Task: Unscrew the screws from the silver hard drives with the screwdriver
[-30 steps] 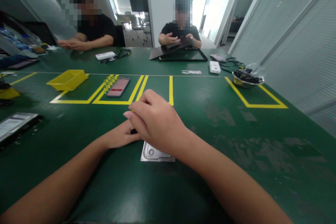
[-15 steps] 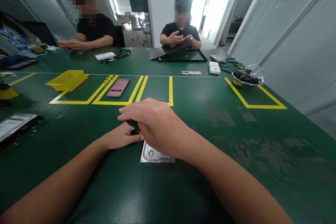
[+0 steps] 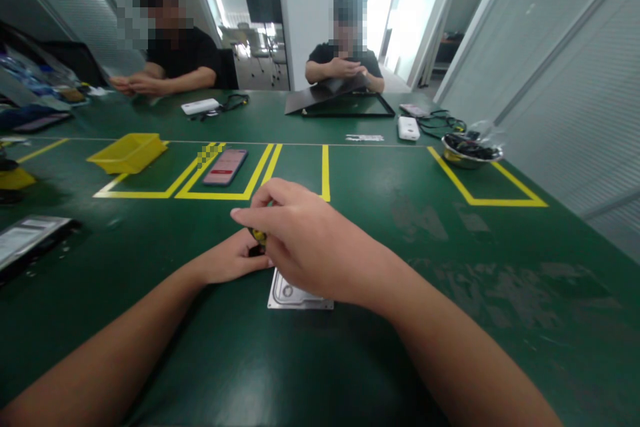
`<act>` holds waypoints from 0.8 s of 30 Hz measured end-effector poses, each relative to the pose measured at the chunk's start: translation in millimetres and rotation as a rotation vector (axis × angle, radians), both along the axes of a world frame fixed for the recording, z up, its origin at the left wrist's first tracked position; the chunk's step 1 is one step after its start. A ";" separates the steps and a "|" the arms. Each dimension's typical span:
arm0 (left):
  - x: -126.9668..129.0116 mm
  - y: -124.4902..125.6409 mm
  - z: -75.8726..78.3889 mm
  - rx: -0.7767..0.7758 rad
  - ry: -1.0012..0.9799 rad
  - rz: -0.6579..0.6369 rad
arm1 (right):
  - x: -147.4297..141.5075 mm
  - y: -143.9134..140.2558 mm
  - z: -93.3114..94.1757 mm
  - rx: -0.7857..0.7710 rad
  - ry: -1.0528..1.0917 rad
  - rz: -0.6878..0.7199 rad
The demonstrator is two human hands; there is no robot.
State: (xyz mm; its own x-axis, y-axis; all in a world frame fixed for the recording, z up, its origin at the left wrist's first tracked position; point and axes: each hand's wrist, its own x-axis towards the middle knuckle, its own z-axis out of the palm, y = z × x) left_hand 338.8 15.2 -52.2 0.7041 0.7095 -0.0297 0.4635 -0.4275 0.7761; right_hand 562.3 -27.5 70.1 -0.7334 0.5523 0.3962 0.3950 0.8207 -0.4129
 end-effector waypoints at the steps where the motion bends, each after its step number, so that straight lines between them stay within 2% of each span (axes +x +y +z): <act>1: 0.1 0.0 -0.4 0.007 -0.007 -0.002 | 0.1 -1.0 0.9 0.007 -0.011 -0.006; 6: 0.4 -0.4 0.5 0.024 -0.011 0.009 | -1.8 -4.0 1.0 0.026 -0.026 -0.018; 14: 0.6 0.4 1.2 0.022 0.001 -0.011 | -7.7 2.2 -11.9 0.125 0.065 -0.073; 20: -0.4 0.9 -1.0 0.041 0.016 0.008 | -2.3 2.2 -5.7 0.052 0.059 -0.011; 24: 0.8 0.3 1.2 0.055 0.034 0.017 | -1.1 1.9 -3.6 0.061 0.082 0.033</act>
State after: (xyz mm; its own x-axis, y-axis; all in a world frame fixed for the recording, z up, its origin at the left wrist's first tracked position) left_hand 339.6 15.5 -51.0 0.6911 0.7227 -0.0134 0.4965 -0.4611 0.7354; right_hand 561.2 -25.6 66.5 -0.7147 0.5014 0.4876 0.3345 0.8573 -0.3914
